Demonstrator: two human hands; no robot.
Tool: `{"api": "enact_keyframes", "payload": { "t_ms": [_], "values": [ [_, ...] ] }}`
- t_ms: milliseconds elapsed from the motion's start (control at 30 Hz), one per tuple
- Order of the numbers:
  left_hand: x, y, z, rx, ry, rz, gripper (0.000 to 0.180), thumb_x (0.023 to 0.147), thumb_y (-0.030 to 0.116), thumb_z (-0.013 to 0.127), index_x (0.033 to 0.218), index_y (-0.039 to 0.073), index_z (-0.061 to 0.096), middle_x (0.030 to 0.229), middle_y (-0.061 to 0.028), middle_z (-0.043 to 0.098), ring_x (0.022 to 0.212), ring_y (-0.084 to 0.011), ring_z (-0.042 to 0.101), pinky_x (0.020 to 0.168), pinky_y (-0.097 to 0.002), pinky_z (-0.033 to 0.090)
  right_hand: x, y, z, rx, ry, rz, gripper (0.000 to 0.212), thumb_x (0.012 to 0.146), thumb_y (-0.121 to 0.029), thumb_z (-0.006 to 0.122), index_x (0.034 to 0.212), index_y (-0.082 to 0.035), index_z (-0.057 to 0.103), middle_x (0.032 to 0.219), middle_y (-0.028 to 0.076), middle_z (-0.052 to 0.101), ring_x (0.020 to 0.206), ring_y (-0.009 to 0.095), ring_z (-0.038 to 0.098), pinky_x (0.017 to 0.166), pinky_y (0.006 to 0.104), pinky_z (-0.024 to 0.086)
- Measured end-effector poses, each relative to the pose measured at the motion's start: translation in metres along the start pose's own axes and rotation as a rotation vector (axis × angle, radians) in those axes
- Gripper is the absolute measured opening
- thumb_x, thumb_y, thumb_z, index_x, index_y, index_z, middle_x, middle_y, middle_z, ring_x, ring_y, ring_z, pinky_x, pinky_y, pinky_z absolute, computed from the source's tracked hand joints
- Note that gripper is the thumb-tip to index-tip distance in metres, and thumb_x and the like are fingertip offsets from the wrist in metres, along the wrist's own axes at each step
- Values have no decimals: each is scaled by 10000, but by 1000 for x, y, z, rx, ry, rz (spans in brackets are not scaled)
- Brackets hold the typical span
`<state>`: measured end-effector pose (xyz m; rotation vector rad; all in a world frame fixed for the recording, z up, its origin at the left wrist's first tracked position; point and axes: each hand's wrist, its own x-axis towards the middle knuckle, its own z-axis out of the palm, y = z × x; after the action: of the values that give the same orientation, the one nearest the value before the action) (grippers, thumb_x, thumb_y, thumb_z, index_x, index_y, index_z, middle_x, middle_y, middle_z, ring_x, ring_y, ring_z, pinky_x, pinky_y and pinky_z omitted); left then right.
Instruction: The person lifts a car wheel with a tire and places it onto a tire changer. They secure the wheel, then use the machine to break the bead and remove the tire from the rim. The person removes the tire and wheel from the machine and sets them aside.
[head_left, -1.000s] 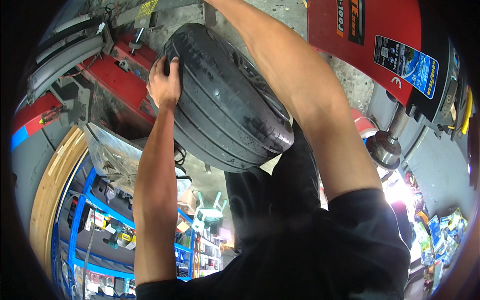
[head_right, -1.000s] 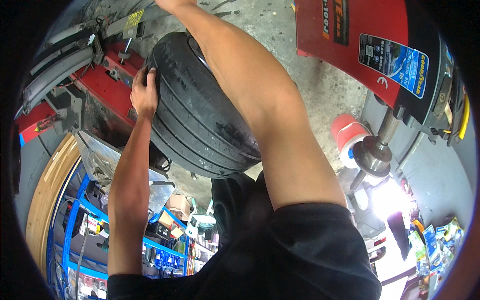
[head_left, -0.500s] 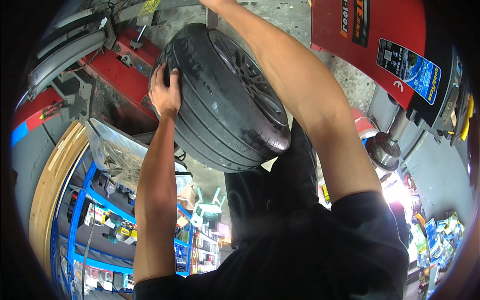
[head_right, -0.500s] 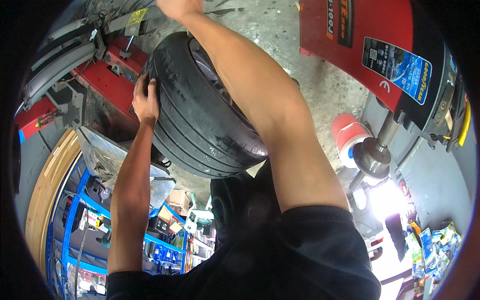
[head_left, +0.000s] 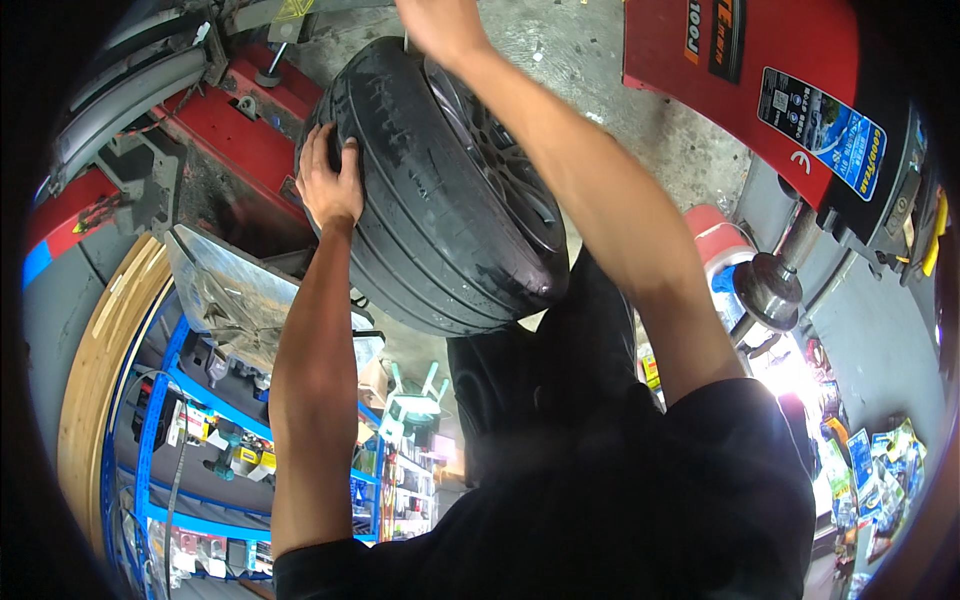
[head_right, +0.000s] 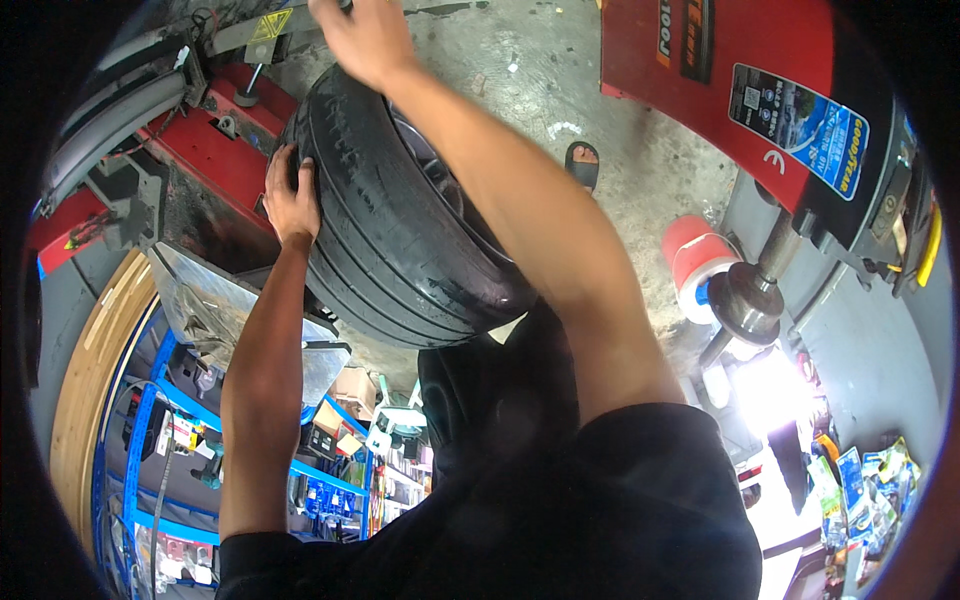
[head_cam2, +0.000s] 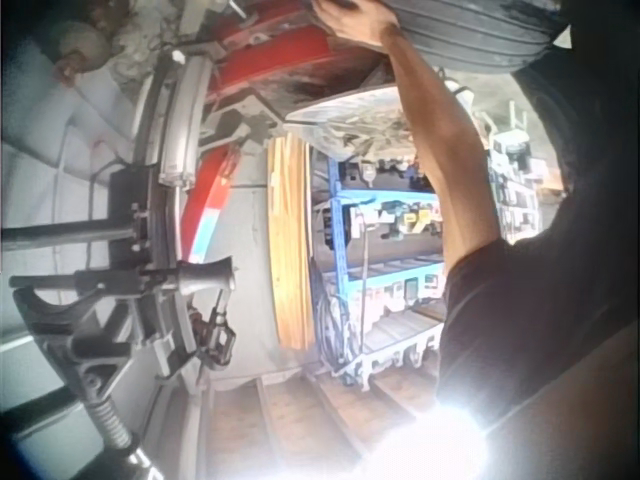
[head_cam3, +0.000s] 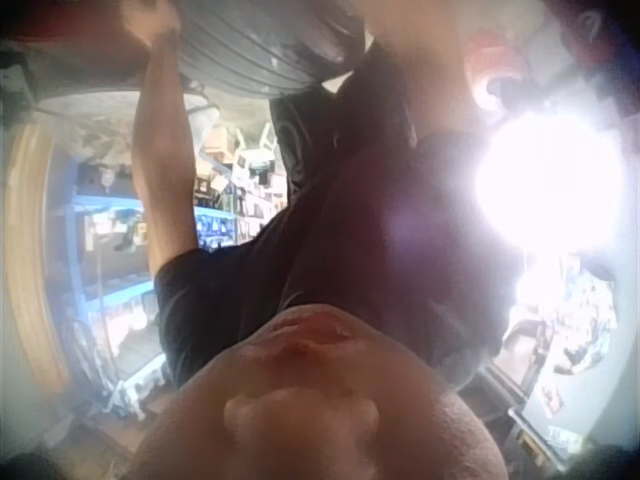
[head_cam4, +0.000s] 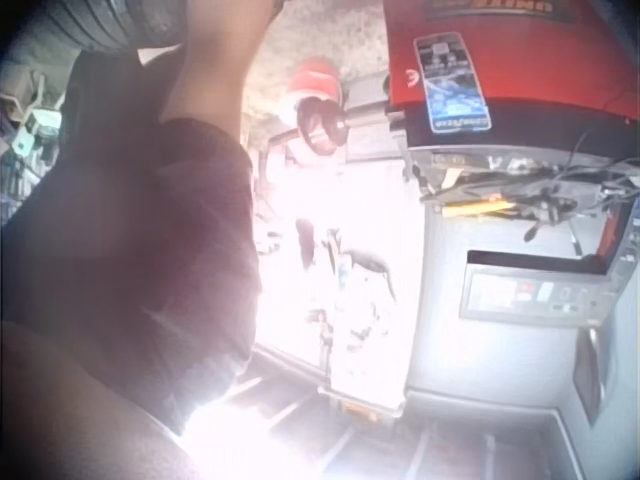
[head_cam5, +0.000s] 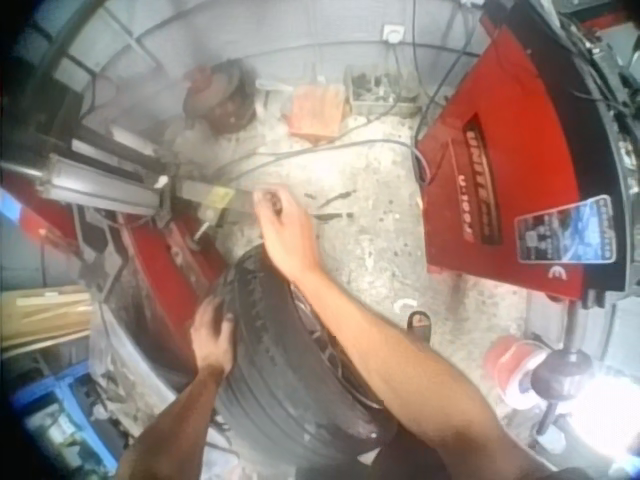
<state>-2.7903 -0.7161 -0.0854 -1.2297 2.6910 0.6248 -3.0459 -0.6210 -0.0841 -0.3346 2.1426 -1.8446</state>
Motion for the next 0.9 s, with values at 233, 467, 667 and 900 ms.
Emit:
{"api": "enact_keyframes", "payload": {
  "t_ms": [233,467,667,900],
  "values": [
    [-5,-6,0,4,15,41,507,1014,448,618,1451,191,641,1579,-76,566,1484,-303,492,1224,-477,349,-239,-52,-47,-744,-696,-49,634,974,-374,634,1511,-42,576,1636,225,448,1586,407,310,1271,607,247],
    [-7,-11,1,15,18,40,513,1009,472,617,1450,211,638,1599,-61,548,1490,-295,482,1238,-480,323,-264,-28,-43,-750,-541,-319,535,974,-367,624,1424,-79,661,1631,132,476,1567,396,326,1257,595,269],
    [-5,-11,2,-16,28,42,514,1006,478,620,1443,208,644,1591,-65,553,1485,-295,485,1243,-482,318,-259,-40,-45,-788,-592,-291,575,958,-437,628,1442,-129,656,1629,121,483,1583,405,298,1273,601,231],
    [-5,-11,1,-14,41,36,517,1000,477,625,1442,211,645,1588,-74,555,1483,-300,486,1243,-486,317,-256,-35,-41,-806,-599,-297,564,949,-444,637,1429,-150,667,1621,116,491,1576,406,307,1269,609,238]
  ]
}}
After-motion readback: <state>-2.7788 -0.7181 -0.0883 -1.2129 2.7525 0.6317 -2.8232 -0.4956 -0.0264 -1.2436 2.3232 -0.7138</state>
